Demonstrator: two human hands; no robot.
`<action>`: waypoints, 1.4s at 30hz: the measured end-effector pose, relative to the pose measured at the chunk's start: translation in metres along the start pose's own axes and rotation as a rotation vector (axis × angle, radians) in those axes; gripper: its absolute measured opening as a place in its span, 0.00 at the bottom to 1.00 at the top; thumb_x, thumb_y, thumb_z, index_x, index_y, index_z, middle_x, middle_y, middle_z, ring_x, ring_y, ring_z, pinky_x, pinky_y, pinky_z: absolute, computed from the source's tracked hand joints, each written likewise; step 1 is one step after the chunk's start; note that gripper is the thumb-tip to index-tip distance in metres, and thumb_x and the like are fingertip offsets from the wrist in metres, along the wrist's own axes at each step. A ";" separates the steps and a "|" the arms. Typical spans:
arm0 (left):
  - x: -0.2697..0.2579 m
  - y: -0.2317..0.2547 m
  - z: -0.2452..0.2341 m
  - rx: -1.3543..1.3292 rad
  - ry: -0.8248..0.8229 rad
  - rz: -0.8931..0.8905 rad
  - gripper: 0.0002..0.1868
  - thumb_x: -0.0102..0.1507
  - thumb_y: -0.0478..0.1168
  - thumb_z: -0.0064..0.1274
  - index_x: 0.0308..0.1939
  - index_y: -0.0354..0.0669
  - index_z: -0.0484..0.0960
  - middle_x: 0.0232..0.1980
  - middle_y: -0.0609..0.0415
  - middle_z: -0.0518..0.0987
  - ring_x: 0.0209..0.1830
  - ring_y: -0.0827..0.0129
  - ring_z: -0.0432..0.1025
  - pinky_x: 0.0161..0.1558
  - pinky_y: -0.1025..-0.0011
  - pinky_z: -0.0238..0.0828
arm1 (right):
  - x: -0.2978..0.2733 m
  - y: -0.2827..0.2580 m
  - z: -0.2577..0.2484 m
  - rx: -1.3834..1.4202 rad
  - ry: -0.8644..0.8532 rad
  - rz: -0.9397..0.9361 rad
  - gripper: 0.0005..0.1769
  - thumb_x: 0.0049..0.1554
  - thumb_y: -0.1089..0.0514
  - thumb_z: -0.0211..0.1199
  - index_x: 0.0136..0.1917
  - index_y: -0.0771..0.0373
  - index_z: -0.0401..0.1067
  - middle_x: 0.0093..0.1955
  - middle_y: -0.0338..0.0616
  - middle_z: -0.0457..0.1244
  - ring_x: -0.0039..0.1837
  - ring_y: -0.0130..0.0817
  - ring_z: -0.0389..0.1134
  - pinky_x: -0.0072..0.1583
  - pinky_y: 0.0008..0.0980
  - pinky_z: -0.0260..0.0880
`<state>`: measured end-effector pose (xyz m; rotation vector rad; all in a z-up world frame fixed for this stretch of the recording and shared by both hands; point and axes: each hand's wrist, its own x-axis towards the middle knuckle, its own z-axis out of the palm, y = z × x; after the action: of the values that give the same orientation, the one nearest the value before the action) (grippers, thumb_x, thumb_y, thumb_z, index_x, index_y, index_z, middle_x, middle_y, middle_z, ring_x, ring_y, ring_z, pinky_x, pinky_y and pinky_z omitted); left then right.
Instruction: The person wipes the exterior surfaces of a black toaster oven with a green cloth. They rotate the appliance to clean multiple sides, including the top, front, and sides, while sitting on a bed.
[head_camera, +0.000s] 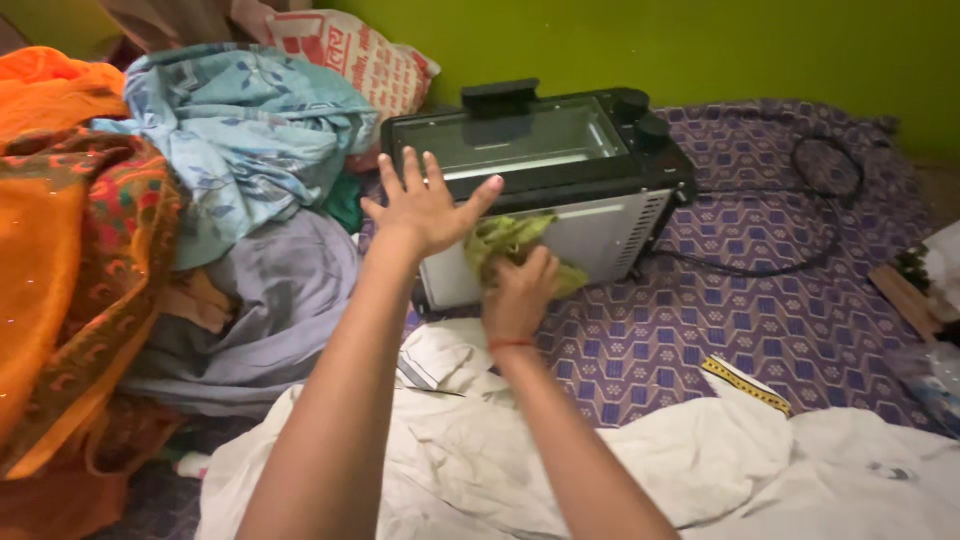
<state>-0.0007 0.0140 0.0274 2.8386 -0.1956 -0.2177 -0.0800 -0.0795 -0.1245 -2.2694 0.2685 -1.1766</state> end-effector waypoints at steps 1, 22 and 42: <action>-0.002 -0.001 -0.001 -0.001 -0.011 -0.003 0.68 0.53 0.87 0.27 0.81 0.40 0.39 0.85 0.45 0.31 0.84 0.44 0.20 0.71 0.25 0.25 | -0.002 0.012 -0.004 -0.066 -0.030 -0.053 0.09 0.45 0.66 0.69 0.40 0.55 0.78 0.52 0.54 0.59 0.61 0.57 0.59 0.59 0.55 0.60; 0.001 -0.002 -0.013 -0.159 -0.084 -0.027 0.69 0.51 0.88 0.20 0.81 0.40 0.37 0.85 0.47 0.29 0.83 0.49 0.17 0.73 0.30 0.25 | 0.005 -0.058 0.024 0.117 0.135 0.056 0.20 0.51 0.69 0.56 0.58 0.60 0.70 0.59 0.57 0.59 0.65 0.56 0.60 0.66 0.52 0.60; 0.033 -0.007 -0.002 -0.170 -0.045 -0.039 0.66 0.54 0.86 0.14 0.80 0.40 0.41 0.85 0.49 0.31 0.85 0.59 0.24 0.74 0.32 0.25 | 0.114 -0.010 -0.034 -0.073 -0.038 -0.572 0.18 0.58 0.66 0.60 0.63 0.65 0.72 0.61 0.54 0.65 0.69 0.52 0.61 0.69 0.55 0.60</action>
<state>0.0328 0.0166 0.0233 2.6715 -0.1252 -0.2922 -0.0405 -0.1324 -0.0244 -2.5125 -0.3872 -1.4074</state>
